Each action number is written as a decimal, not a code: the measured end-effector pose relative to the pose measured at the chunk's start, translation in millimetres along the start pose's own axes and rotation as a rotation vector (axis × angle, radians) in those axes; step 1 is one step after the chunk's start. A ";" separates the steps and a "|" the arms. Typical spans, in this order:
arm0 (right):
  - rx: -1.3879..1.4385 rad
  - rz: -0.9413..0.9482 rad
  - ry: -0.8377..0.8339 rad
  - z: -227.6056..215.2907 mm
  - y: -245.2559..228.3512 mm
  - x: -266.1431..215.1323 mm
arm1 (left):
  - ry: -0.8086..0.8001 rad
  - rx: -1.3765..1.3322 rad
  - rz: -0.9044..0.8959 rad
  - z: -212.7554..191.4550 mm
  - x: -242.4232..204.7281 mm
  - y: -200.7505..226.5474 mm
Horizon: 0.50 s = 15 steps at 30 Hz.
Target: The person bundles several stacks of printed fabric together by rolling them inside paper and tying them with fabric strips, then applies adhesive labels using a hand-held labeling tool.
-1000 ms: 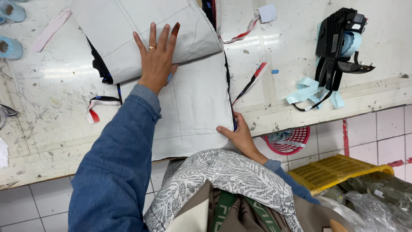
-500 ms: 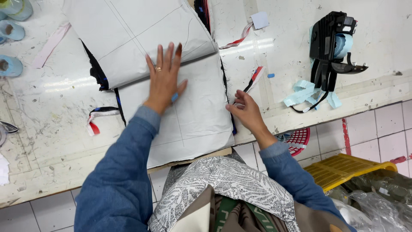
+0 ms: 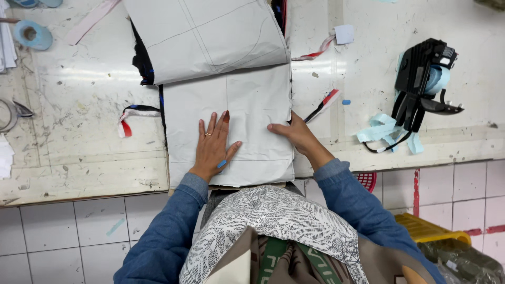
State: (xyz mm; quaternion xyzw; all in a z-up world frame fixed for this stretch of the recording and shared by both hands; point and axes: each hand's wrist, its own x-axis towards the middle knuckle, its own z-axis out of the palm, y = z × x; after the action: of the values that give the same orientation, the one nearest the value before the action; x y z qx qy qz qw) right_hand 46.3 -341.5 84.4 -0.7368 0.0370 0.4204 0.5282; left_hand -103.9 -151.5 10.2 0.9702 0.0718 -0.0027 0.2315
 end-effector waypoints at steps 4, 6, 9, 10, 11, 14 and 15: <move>-0.030 0.104 -0.069 -1.9 15.2 -22.1 | -0.027 -0.054 0.000 -3.7 -2.4 2.2; -0.063 0.139 -0.111 1.8 19.0 -38.0 | -0.025 -0.062 -0.001 -3.7 -4.5 4.2; -0.206 0.246 -0.184 9.4 23.0 -60.9 | -0.036 -0.078 0.000 -4.1 -11.2 9.6; -0.053 0.258 -0.107 11.7 32.1 -60.1 | -0.053 -0.095 0.017 -5.4 -14.9 11.0; 0.101 0.269 -0.030 14.0 41.3 -59.2 | -0.070 -0.111 0.035 -6.7 -18.8 12.0; -0.118 0.159 -0.023 5.8 31.7 -59.8 | -0.111 -0.244 0.029 -15.5 -38.0 13.6; -0.131 0.158 -0.033 18.1 1.0 -62.8 | -0.102 -0.247 0.016 -20.2 -44.1 12.0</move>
State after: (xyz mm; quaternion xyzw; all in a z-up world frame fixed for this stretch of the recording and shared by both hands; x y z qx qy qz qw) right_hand -5.2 -351.8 123.5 -0.7577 0.0587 0.4743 0.4445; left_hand -146.4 -159.1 35.3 0.9334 0.0521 -0.0412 0.3527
